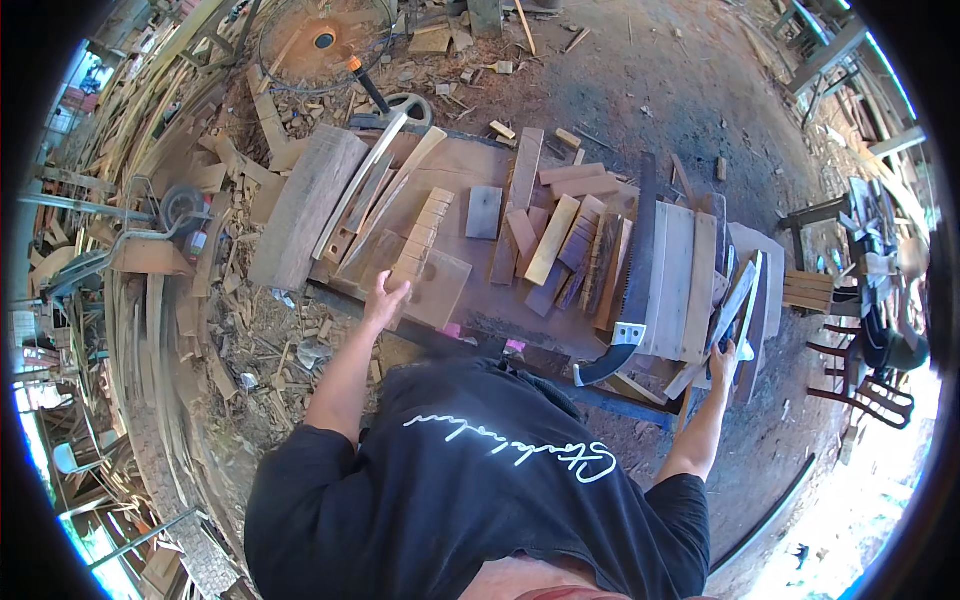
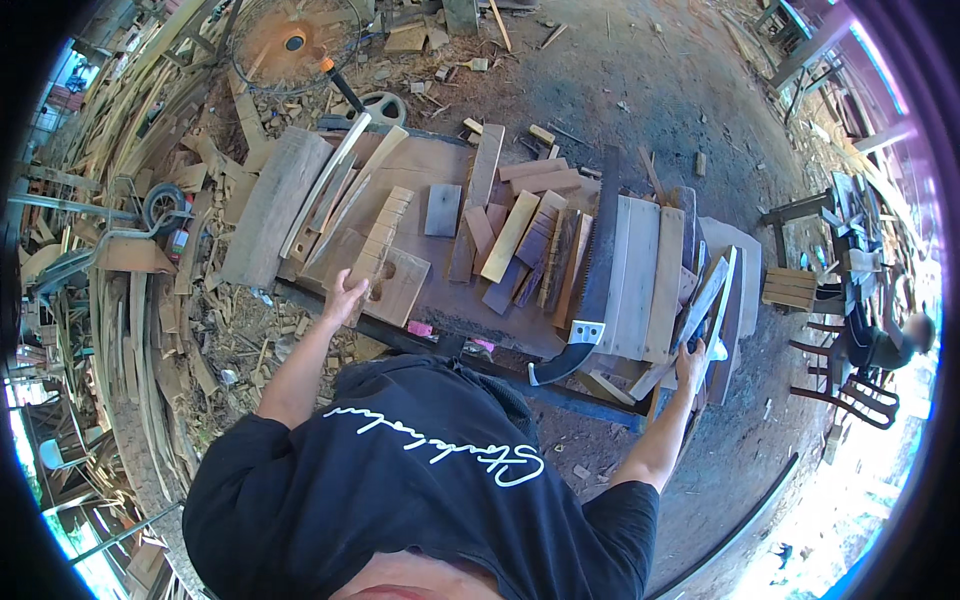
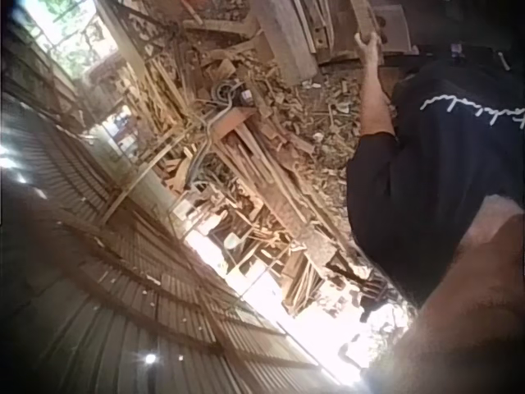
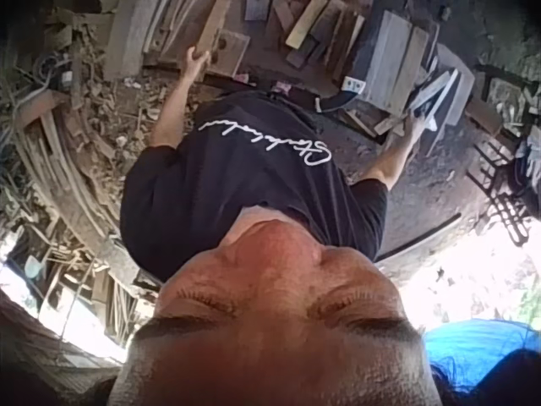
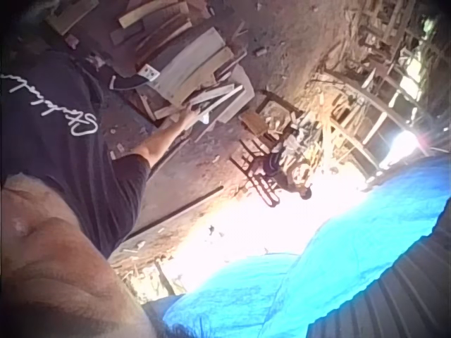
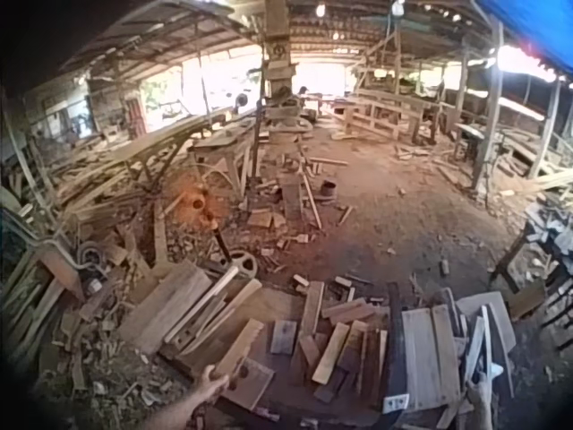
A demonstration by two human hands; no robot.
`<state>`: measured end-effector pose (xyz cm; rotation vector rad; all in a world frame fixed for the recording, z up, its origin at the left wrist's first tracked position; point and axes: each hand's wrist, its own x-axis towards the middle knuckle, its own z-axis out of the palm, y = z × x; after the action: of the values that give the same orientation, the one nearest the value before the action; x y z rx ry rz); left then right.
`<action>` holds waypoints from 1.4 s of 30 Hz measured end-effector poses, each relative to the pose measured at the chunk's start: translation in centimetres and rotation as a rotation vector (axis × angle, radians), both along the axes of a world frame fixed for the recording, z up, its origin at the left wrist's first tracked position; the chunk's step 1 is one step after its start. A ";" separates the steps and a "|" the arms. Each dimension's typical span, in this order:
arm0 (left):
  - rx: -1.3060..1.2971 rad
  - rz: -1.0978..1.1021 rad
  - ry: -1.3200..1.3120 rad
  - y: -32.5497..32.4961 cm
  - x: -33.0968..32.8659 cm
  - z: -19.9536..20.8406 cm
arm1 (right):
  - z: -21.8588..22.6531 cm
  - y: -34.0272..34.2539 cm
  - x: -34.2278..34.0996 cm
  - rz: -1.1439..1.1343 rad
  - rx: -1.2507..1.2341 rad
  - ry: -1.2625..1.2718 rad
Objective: The person carves a wooden board using a chisel and a wooden block, rearranges pieces of wood on the workbench, and sands a board with a sanding block by hand.
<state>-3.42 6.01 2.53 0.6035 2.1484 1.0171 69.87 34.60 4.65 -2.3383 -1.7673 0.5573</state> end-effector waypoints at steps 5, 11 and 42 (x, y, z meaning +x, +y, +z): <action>-0.263 -0.194 0.341 0.5 1.9 3.5 | 0.0 -0.1 0.1 -0.003 0.006 0.001; -0.248 -0.248 0.408 -0.4 1.7 4.6 | 0.8 -0.1 -0.1 -0.041 0.054 0.026; -0.472 -0.312 0.646 -0.5 -1.0 3.1 | 7.3 -8.4 -36.6 0.632 -0.080 0.447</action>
<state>-4.37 5.54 5.67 1.0853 2.5978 0.1213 33.30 26.19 11.91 -1.4765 -2.2356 1.1433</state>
